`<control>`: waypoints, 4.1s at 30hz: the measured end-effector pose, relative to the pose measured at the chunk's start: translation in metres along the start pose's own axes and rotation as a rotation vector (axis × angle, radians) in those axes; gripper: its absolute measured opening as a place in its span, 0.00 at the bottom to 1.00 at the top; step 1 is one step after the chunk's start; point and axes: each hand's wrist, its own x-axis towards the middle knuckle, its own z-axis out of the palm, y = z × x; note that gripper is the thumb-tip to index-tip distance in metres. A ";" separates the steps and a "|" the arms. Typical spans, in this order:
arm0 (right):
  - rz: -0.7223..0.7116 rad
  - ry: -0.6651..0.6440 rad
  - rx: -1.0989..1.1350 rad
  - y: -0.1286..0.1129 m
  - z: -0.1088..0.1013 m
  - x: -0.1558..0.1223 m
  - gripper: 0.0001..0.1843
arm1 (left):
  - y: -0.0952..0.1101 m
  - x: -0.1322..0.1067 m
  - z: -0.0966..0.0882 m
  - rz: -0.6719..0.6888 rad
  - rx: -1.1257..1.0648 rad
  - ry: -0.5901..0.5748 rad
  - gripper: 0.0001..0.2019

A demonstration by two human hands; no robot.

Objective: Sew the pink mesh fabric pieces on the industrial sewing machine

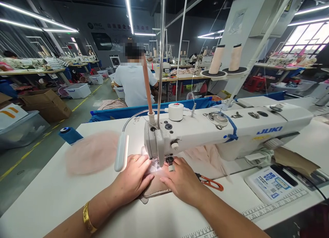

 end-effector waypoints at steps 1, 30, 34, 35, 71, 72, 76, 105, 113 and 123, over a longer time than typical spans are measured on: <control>-0.021 0.035 0.009 0.001 0.000 -0.001 0.16 | 0.003 0.000 -0.003 -0.044 0.047 -0.028 0.07; -0.168 -0.051 0.077 0.003 -0.005 -0.010 0.09 | 0.026 -0.015 -0.001 0.176 -0.132 0.015 0.13; -0.142 -0.057 0.039 0.005 -0.001 -0.008 0.09 | 0.025 -0.013 0.002 0.162 -0.099 0.014 0.14; -0.132 -0.058 0.028 0.005 0.000 -0.007 0.09 | 0.024 -0.012 0.002 0.161 -0.092 0.011 0.14; -0.053 -0.087 0.458 0.003 -0.021 -0.007 0.08 | 0.035 -0.003 -0.003 -0.104 -0.303 -0.199 0.16; -0.081 -0.147 0.444 0.005 -0.023 -0.008 0.12 | 0.034 -0.003 -0.004 -0.100 -0.309 -0.195 0.16; -0.091 -0.215 0.322 0.008 -0.017 -0.008 0.05 | 0.033 -0.004 -0.011 -0.112 -0.352 -0.218 0.25; 0.342 0.212 0.816 -0.018 0.007 0.003 0.13 | 0.025 0.004 0.011 -0.139 -0.257 0.109 0.04; 0.289 0.144 0.815 -0.023 0.006 0.003 0.14 | 0.035 0.004 0.010 -0.116 -0.223 0.178 0.03; 0.378 0.138 0.862 -0.021 0.003 0.005 0.14 | 0.029 0.002 0.007 -0.102 -0.254 0.174 0.09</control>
